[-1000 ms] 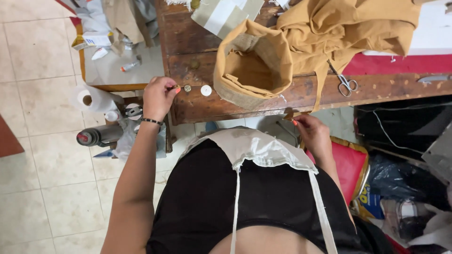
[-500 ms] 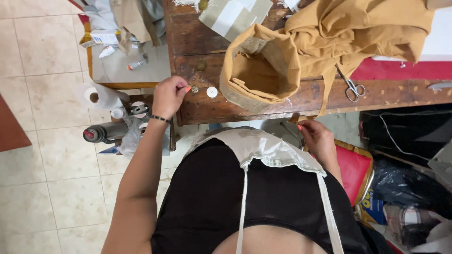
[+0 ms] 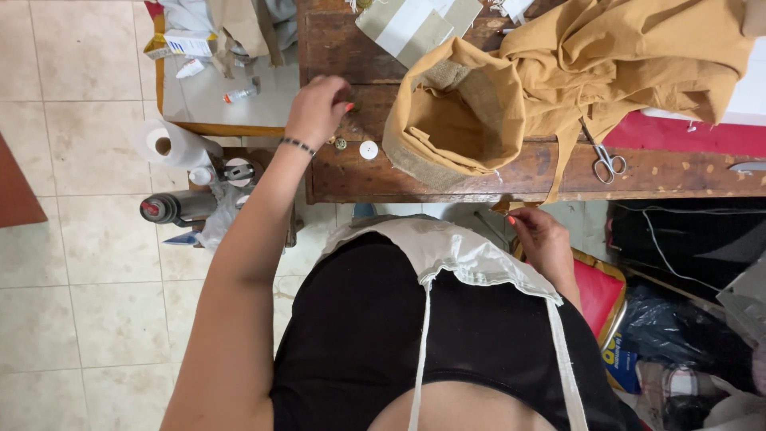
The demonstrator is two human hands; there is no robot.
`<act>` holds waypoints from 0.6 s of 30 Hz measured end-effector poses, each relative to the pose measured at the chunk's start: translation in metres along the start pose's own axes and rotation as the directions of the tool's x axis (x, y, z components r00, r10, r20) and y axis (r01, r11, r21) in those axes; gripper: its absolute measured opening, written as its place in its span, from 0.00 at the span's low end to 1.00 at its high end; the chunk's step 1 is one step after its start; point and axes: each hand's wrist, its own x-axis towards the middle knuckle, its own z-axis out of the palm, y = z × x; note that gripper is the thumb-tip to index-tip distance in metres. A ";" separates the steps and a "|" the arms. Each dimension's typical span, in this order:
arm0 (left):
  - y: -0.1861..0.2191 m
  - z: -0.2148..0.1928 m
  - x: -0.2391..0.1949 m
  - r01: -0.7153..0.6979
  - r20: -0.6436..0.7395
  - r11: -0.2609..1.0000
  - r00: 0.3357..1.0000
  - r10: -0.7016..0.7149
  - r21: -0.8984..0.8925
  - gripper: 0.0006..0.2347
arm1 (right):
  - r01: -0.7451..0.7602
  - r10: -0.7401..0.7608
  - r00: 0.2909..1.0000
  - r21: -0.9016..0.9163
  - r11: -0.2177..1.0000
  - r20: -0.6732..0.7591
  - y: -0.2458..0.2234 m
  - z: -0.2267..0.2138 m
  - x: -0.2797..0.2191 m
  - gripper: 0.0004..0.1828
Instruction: The person cuts a circular piece from a tan fabric using scissors, then folds and inserts it into a burlap bag. They apply glue to a small round object and attach it to the bag's edge.
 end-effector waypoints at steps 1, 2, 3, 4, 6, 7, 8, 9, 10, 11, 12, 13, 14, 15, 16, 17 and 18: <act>-0.003 0.006 0.005 0.003 -0.001 1.000 1.000 -0.003 -0.002 0.03 | 0.001 -0.001 1.000 -0.002 1.000 0.003 0.001 0.000 0.000 0.07; -0.005 0.012 0.011 0.030 0.018 0.999 0.999 -0.030 0.024 0.06 | 0.008 -0.008 1.000 -0.012 1.000 0.001 0.002 0.000 0.000 0.07; -0.007 0.019 0.017 0.056 0.036 0.997 0.998 -0.058 0.051 0.10 | 0.015 -0.015 1.000 -0.021 1.000 0.000 0.003 0.000 0.000 0.07; -0.008 0.020 0.017 0.054 0.039 0.997 0.998 -0.056 0.052 0.10 | 0.013 -0.013 1.000 -0.020 1.000 0.000 0.001 -0.001 -0.001 0.07; -0.009 0.022 0.018 0.041 0.036 0.997 0.998 -0.043 0.059 0.09 | -0.012 0.012 1.000 -0.024 1.000 0.021 0.000 -0.003 -0.003 0.07; -0.004 0.017 0.013 0.039 0.040 0.997 0.998 -0.042 0.061 0.09 | -0.015 0.016 1.000 -0.022 1.000 0.020 0.009 0.001 -0.002 0.07; 0.002 0.013 0.009 0.036 0.011 0.998 0.999 -0.036 0.043 0.07 | 0.045 -0.045 0.999 -0.008 0.999 0.003 0.019 0.003 -0.003 0.06; 0.009 0.009 0.005 0.032 -0.017 0.999 0.999 -0.031 0.025 0.05 | 0.106 -0.106 0.994 0.004 0.994 -0.015 0.029 0.005 -0.003 0.07; 0.007 0.010 -0.004 0.024 -0.008 0.999 1.000 -0.023 0.024 0.05 | 0.095 -0.095 0.995 0.005 0.995 -0.021 0.036 0.006 -0.003 0.07; 0.005 0.011 -0.014 -0.012 -0.088 1.000 0.996 0.013 0.009 0.06 | 0.082 -0.082 0.997 0.016 0.996 -0.009 0.043 0.007 -0.003 0.07; 0.004 0.011 -0.023 -0.046 -0.171 0.999 0.984 0.045 -0.002 0.08 | 0.073 -0.073 0.997 0.028 0.997 0.005 0.050 0.008 -0.002 0.08; 0.007 0.013 -0.039 -0.051 -0.166 0.999 0.985 0.050 -0.002 0.08 | 0.067 -0.067 0.998 0.029 0.997 0.001 0.049 0.006 -0.003 0.08; 0.009 0.014 -0.055 -0.138 -0.265 0.984 0.958 0.105 -0.110 0.09 | 0.066 -0.066 0.998 0.037 0.997 -0.013 0.048 0.004 -0.001 0.08; 0.011 0.014 -0.072 -0.234 -0.366 0.950 0.919 0.147 -0.206 0.11 | 0.066 -0.065 0.998 0.046 0.997 -0.027 0.047 0.003 -0.001 0.08; 0.042 0.010 -0.087 -0.235 -0.367 0.951 0.918 0.149 -0.201 0.11 | 0.070 -0.068 0.997 0.050 0.996 -0.029 0.046 0.000 0.005 0.08; 0.072 0.006 -0.104 -0.194 -0.334 0.932 0.939 0.085 -0.307 0.09 | 0.133 -0.130 0.991 0.094 0.987 -0.041 0.045 -0.002 0.009 0.08; 0.103 0.002 -0.122 -0.147 -0.296 0.901 0.955 0.021 -0.409 0.07 | 0.198 -0.193 0.980 0.137 0.971 -0.053 0.044 -0.005 0.014 0.08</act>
